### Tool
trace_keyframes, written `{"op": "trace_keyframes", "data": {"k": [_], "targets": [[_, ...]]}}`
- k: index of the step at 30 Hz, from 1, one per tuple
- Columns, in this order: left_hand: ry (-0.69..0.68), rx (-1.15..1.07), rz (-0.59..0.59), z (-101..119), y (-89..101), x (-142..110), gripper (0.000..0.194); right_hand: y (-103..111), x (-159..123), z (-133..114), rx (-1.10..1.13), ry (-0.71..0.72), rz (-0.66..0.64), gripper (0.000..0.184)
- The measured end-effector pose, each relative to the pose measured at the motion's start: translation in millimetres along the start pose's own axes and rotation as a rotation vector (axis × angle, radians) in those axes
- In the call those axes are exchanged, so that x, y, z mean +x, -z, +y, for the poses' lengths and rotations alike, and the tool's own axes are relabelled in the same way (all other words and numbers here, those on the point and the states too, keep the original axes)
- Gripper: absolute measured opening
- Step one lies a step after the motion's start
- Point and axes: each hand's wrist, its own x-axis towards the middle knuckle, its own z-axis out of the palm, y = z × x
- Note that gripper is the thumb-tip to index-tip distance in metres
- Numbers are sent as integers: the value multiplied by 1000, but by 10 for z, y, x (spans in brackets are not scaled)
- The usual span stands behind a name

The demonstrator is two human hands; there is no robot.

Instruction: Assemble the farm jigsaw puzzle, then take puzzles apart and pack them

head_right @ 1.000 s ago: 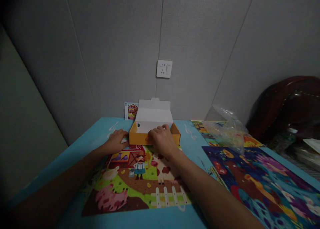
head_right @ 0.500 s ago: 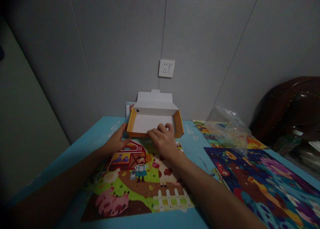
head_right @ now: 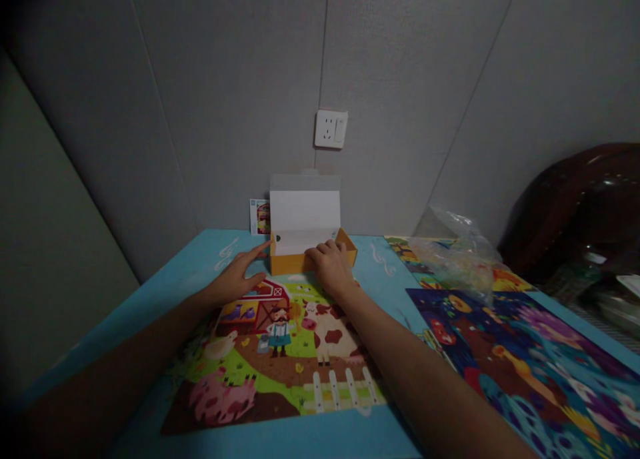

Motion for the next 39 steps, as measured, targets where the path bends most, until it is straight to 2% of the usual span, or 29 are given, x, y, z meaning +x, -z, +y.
{"op": "trace_keyframes", "data": {"k": [3, 5, 8, 10, 12, 15, 17, 19, 22, 26, 30, 35, 39], "targets": [[26, 28, 13, -49, -16, 14, 70, -29, 2, -14, -15, -88, 23, 24], [102, 72, 27, -91, -30, 28, 71, -31, -5, -29, 1, -118, 70, 23], [222, 170, 25, -119, -40, 44, 65, 20, -26, -88, 71, -50, 113, 34], [206, 222, 9, -92, -30, 41, 51, 80, -37, -142, 103, 29, 58, 31], [111, 237, -2, -35, -11, 27, 39, 135, -39, -182, 109, 30, -10, 23], [-22, 225, 3, 48, 18, 1, 42, 162, -31, -191, 116, -80, -45, 25], [-36, 233, -7, 72, 28, -8, 46, 148, -32, -178, 136, -121, -67, 27], [11, 264, -43, 74, 33, -6, 39, 126, -43, -174, 174, -123, -116, 26], [153, 383, -89, 76, 53, 2, 30, 104, -69, -199, 217, -69, -240, 32], [276, 551, -156, 109, 120, -9, 40, 94, -77, -233, 173, 30, -349, 47], [357, 628, -159, 114, 199, -35, 58, 107, -44, -207, 152, 25, -418, 51], [377, 554, -246, 108, 232, -41, 62, 169, 24, -104, 171, -35, -567, 44], [337, 537, -262, 136, 212, -31, 60, 224, 53, -21, 136, -128, -676, 36]]}}
